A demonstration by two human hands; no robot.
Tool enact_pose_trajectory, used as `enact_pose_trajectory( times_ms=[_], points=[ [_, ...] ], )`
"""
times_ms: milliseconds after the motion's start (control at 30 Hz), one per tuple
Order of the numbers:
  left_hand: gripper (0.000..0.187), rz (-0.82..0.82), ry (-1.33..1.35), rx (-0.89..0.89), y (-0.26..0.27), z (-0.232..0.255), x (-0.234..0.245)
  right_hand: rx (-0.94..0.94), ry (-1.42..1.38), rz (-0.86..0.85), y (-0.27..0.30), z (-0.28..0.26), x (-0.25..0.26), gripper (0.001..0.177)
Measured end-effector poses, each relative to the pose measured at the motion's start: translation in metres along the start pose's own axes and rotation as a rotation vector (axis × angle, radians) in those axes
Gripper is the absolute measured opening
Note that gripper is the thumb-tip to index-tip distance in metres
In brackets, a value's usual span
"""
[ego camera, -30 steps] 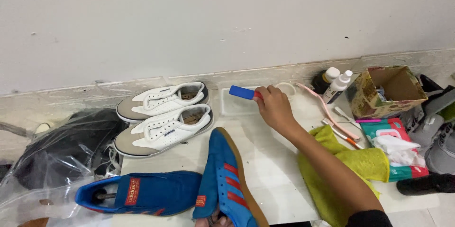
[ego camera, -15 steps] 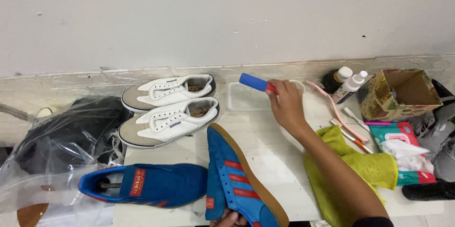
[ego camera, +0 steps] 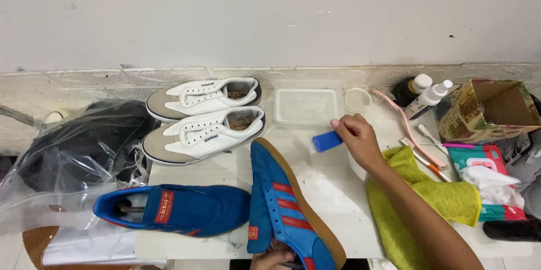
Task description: Cleaning the upper part of a blue shoe by wiping it with a cloth and scrubbing it with a small brush dipped in cleaning solution.
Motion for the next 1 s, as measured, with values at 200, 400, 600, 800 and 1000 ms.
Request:
enact_pose_trajectory(
  times_ms=[200,400,600,800,1000],
  points=[
    [0.06,-0.084,0.42,-0.043,0.019,0.028,-0.036,0.295,0.086,-0.176,0.029,-0.024,-0.007,0.036],
    [0.057,-0.289,0.483,-0.116,0.029,0.075,-0.07,0.641,0.275,-0.322,0.06,-0.043,-0.02,0.029],
    [0.057,-0.307,0.477,-0.133,0.028,0.074,-0.068,0.663,0.194,-0.306,0.06,-0.038,-0.044,0.033],
    [0.055,-0.471,0.419,-0.091,0.026,0.062,-0.048,0.785,0.232,-0.389,0.062,-0.063,-0.05,0.031],
    [0.059,-0.389,0.45,-0.025,0.019,0.05,-0.037,0.735,0.119,-0.501,0.085,-0.081,-0.055,0.025]
  ],
)
Point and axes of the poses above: each hand's wrist, its own y-axis away from the middle knuckle, its own x-axis out of the back of the hand, z = x × y, the point moved 3 cm from there along -y, towards the middle knuckle, and after that the axes turned 15 degrees about -y, right-handed, at the moved point
